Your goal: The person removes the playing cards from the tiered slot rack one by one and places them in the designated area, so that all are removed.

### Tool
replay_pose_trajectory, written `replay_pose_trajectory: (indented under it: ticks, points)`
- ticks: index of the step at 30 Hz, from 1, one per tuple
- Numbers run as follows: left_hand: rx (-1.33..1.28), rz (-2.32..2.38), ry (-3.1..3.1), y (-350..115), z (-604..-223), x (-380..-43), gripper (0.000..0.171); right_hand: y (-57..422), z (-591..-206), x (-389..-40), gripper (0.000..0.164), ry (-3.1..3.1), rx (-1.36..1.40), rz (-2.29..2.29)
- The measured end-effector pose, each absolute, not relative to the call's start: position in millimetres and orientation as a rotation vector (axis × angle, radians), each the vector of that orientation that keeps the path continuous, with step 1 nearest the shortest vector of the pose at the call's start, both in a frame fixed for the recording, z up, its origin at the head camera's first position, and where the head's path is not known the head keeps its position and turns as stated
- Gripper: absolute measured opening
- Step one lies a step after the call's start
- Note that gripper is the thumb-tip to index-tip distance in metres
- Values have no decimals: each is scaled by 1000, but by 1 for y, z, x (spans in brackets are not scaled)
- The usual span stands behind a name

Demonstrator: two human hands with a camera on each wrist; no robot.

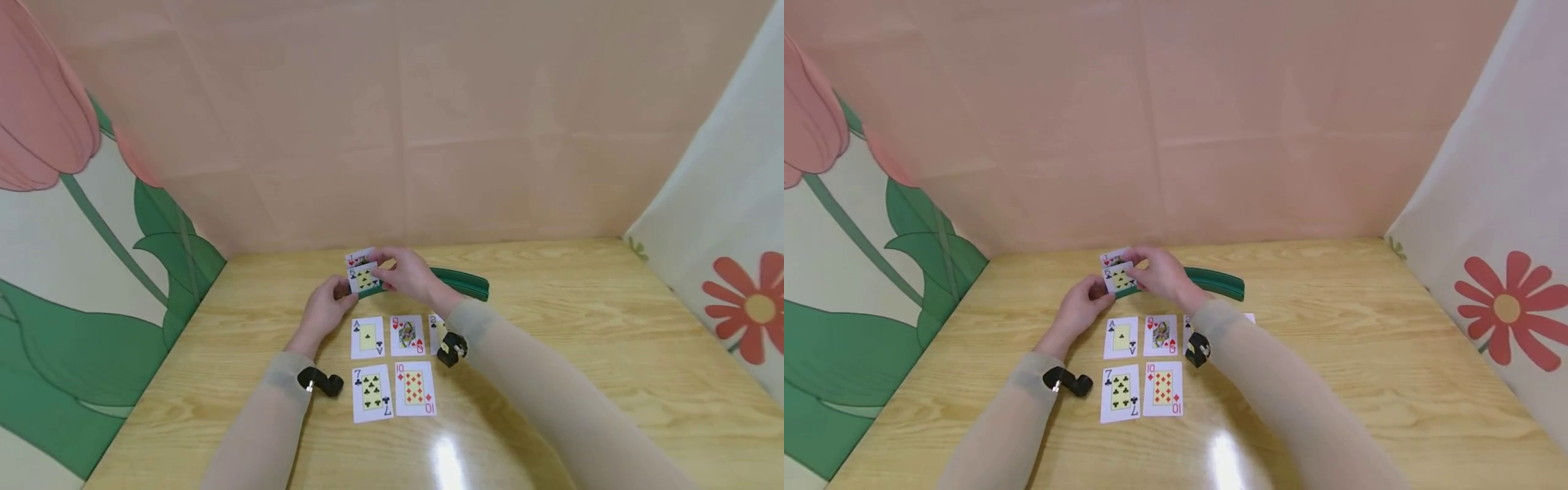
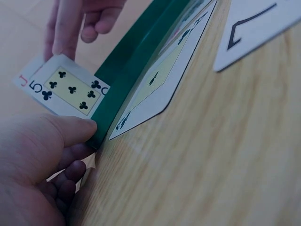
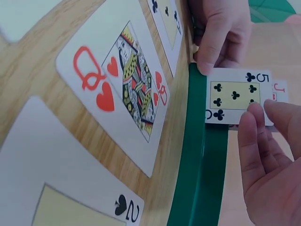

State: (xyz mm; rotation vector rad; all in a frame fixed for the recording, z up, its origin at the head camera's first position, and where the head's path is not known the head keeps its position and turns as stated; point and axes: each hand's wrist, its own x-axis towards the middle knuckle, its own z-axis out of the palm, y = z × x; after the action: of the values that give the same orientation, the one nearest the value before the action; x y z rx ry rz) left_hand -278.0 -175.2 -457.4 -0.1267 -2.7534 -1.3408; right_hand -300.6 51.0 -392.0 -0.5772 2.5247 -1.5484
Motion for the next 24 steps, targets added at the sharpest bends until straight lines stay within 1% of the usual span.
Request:
replay_pose_trajectory:
  ticks: [7, 11, 16, 24]
  points:
    - [-125, -1358, -2746, -175, -457, -275, 29, 49, -396, -301, 15, 2527, -546, -1577]
    - [-136, -1335, -2745, -174, -458, -277, 28, 50, -399, -301, 11, 2541, -526, -1578]
    - [-140, -1338, -2749, -171, -461, -276, 27, 55, -400, -298, 12, 2557, -510, -1552]
    - [-140, -1323, -2741, -172, -459, -278, 26, 61, -390, -294, 17, 2535, -548, -1585]
